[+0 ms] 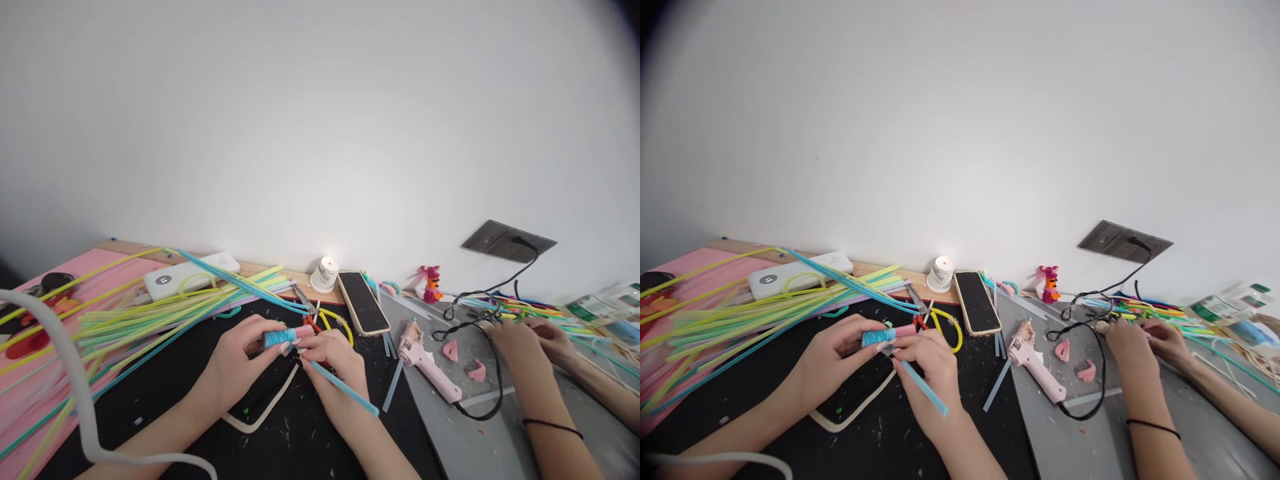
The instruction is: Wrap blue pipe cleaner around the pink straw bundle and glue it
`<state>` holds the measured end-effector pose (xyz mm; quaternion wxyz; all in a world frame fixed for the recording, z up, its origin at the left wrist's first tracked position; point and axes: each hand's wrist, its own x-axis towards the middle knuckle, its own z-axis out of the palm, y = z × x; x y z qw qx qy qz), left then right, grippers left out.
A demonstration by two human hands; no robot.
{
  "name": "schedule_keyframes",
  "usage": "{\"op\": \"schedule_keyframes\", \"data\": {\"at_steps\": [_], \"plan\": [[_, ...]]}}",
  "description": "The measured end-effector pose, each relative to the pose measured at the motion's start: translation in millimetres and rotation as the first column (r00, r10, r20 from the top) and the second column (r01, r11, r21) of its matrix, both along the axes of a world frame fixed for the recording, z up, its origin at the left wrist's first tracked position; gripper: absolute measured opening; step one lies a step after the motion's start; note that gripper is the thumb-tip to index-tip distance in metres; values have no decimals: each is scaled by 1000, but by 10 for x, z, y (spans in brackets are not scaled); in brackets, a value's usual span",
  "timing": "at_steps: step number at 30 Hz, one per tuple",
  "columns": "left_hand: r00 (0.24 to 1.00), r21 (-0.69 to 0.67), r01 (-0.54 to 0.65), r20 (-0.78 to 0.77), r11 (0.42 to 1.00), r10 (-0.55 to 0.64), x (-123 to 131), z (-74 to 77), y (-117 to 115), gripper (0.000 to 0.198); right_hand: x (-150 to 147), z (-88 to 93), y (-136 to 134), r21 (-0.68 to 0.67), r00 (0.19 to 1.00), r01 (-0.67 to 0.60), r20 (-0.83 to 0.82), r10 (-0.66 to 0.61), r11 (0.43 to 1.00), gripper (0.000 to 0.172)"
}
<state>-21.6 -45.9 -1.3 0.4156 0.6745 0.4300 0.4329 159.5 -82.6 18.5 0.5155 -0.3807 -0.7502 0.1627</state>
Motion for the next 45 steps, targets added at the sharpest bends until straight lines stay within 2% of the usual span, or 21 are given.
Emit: {"op": "schedule_keyframes", "data": {"at_steps": [4, 8, 13, 20, 29, 33, 38, 41, 45], "plan": [[988, -133, -66, 129, 989, 83, 9, 20, 14, 19, -25, -42, -17, -65, 999, 28, 29, -26, 997, 17], [948, -333, -72, 270, 940, 168, 15, 38, 29, 30, -32, -74, -20, -143, 1000, -9, -14, 7, 990, 24], [847, -521, 93, 489, 849, 208, 20, -2, 36, 32, -43, -71, -6, -121, 1000, -15, -27, 11, 993, 24], [723, -598, 292, 649, 746, 237, 31, 61, 23, 20, -41, -98, 20, -110, 999, 8, -31, -12, 994, 14], [691, -636, 442, 691, 632, 213, -13, 41, 23, 11, -31, -57, 27, -122, 998, -4, -62, -4, 993, 16], [708, -640, 438, 678, 631, 198, -24, 56, 19, 11, -32, -53, 26, -128, 997, -14, -75, 4, 992, 17], [718, -627, 392, 666, 673, 202, -22, 104, 36, 13, -30, -32, 17, -164, 995, -26, -100, 9, 986, 22], [707, -618, 368, 671, 695, 223, -18, 107, 41, 14, -22, -29, 9, -245, 986, 0, -159, -41, 969, 24], [718, -610, 312, 653, 728, 239, -12, 77, 43, 19, 0, -78, 7, -391, 963, 39, -232, -140, 920, 19]]}}
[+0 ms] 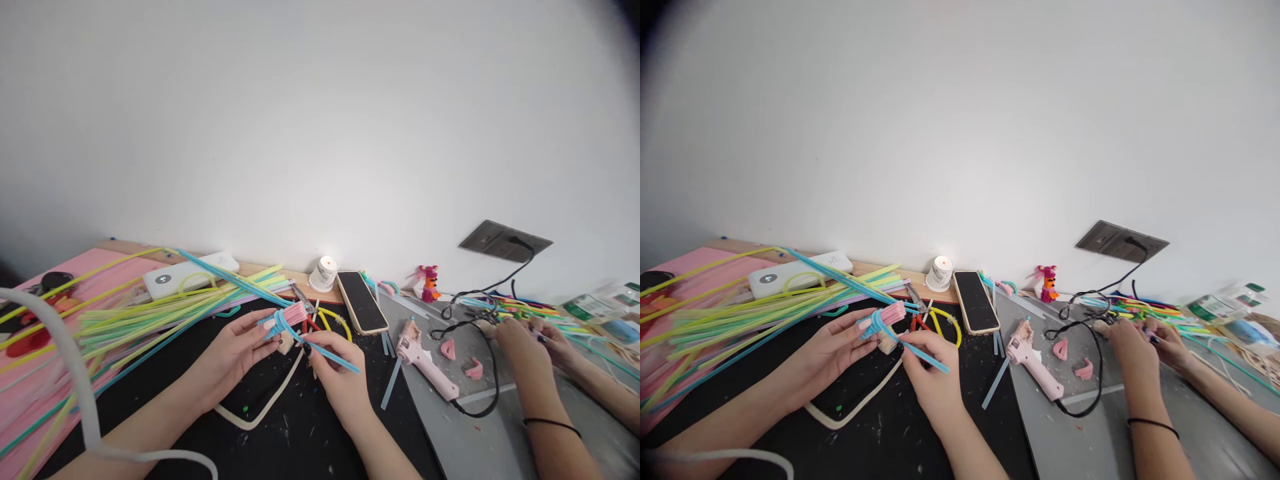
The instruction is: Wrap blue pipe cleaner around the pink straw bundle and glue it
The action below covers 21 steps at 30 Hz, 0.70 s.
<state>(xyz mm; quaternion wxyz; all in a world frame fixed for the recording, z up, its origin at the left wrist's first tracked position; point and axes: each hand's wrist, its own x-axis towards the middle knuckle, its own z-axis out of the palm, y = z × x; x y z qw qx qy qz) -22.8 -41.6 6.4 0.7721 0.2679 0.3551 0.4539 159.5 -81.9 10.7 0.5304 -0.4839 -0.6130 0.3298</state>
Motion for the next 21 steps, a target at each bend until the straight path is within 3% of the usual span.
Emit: {"op": "schedule_keyframes", "data": {"at_steps": [4, 8, 11, 17, 21], "plan": [[985, 153, -20, -166, 988, 46, -5, -61, 26, 28, 12, -59, 7, -51, 995, 43, -82, -47, 998, 13], [908, 347, 35, -403, 937, 115, -11, -94, 45, 30, 19, -41, 20, -23, 981, 124, -146, -126, 992, 14], [883, 451, 60, -439, 890, 163, -1, -73, 40, 23, 33, -6, 42, -32, 965, 156, -209, -159, 987, 18], [889, 406, 116, -449, 907, 87, 21, -42, 31, 23, 76, -23, 113, -183, 907, 164, -359, -221, 969, 25], [917, 349, 115, -398, 930, 37, 17, -50, 29, 23, 122, -72, 160, -246, 901, 181, -347, -261, 952, 31]]}}
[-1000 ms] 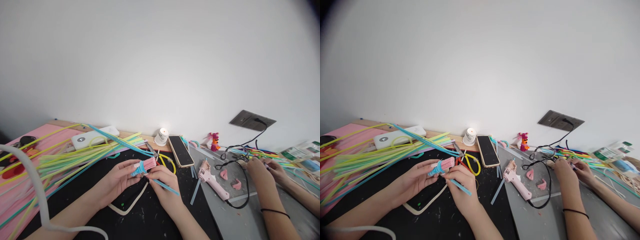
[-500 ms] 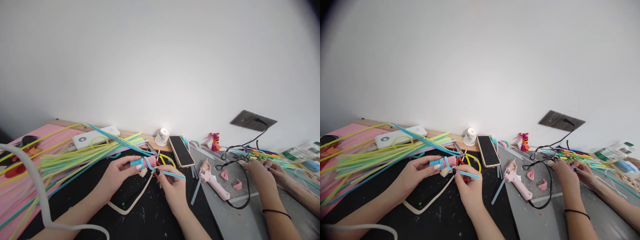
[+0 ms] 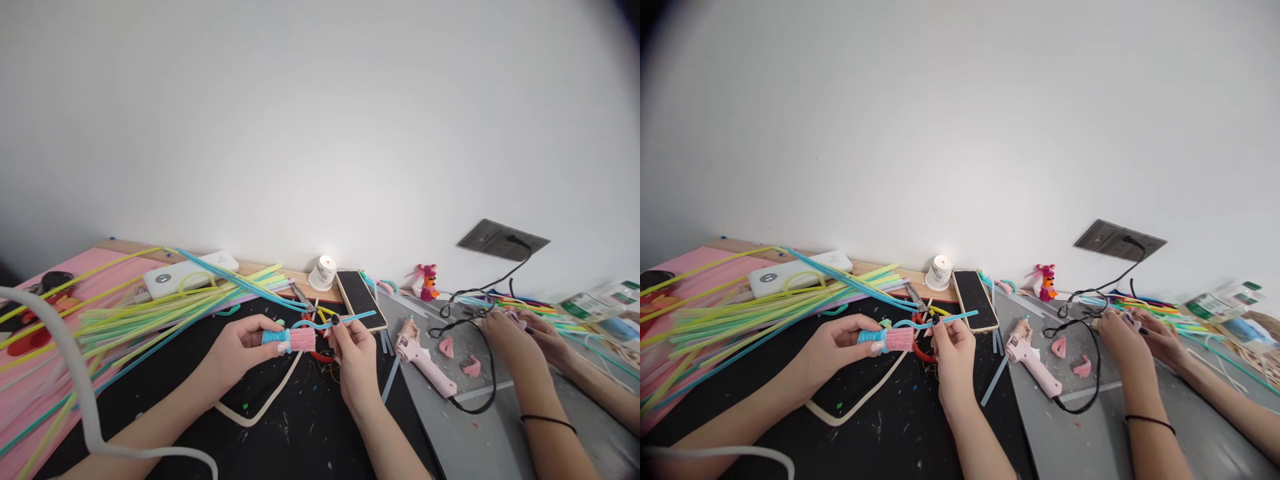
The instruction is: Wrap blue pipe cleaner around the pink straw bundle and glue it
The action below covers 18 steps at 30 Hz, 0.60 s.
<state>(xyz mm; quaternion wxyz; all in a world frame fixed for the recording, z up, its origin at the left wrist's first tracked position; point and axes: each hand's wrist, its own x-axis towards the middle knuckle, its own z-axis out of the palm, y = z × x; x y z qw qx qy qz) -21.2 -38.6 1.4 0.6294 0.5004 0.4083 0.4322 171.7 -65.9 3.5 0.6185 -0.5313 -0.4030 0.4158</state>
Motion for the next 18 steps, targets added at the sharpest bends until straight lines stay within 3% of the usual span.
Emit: {"op": "schedule_keyframes", "data": {"at_steps": [4, 7, 13, 18], "plan": [[996, -97, -42, 79, 994, 49, -23, 24, 0, 25, 20, -23, 12, -42, 998, 6, 58, -3, 999, 34], [995, -126, -50, 82, 991, 60, -34, 25, 1, 25, 2, -6, -5, -9, 998, -65, 18, 65, 998, 27], [993, -122, 90, 86, 988, -80, -4, -19, -8, 25, -21, 5, -21, -4, 956, -292, -43, 291, 957, 25], [959, -247, 110, 281, 963, -38, -14, 18, -38, 30, -8, -33, 4, -50, 958, -286, -18, 285, 957, 25]]}}
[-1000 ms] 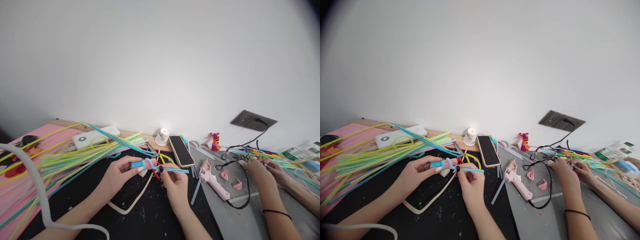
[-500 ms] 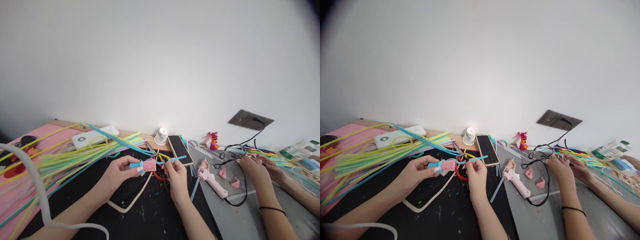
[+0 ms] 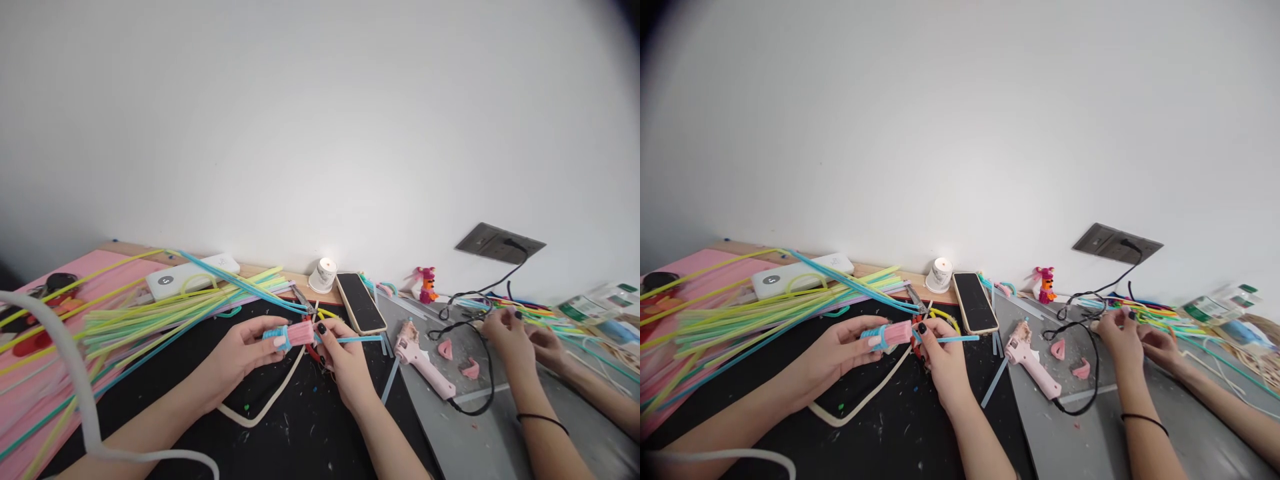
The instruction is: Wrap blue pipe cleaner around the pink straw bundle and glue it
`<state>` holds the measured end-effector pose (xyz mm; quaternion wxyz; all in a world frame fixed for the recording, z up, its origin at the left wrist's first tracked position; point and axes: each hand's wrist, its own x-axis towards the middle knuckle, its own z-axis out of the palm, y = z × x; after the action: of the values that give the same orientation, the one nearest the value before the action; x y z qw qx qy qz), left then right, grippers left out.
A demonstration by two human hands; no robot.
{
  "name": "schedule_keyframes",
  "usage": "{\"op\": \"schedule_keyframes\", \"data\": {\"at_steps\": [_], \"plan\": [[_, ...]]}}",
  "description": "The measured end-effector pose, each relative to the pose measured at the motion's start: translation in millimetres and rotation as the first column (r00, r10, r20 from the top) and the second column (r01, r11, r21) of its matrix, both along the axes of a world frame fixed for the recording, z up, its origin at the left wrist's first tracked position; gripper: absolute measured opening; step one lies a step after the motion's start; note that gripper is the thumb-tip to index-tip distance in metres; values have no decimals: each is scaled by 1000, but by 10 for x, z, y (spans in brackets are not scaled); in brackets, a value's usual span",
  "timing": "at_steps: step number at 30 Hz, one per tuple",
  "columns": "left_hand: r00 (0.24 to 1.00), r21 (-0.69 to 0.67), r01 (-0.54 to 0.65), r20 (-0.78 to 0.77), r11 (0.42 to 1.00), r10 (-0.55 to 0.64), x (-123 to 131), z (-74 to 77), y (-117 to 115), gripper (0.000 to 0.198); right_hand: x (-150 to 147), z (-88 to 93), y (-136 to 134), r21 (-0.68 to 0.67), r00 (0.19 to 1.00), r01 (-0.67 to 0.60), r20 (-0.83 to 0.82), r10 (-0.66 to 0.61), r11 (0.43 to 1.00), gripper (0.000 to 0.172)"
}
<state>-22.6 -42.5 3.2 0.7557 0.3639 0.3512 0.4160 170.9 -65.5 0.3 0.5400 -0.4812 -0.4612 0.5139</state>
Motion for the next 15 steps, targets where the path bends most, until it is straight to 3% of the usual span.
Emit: {"op": "schedule_keyframes", "data": {"at_steps": [4, 9, 15], "plan": [[989, -119, 2, 149, 993, 16, -22, 16, 8, 28, -9, 9, -2, 15, 1000, -9, 2, 9, 1000, 22], [973, -207, -30, 218, 978, 76, -44, -10, 51, 22, -13, -4, -4, 18, 990, -110, 91, 108, 994, 19], [960, -250, -41, 259, 967, 108, -67, 13, 65, 20, 20, -18, 9, 37, 971, -75, 232, 64, 997, 15]]}}
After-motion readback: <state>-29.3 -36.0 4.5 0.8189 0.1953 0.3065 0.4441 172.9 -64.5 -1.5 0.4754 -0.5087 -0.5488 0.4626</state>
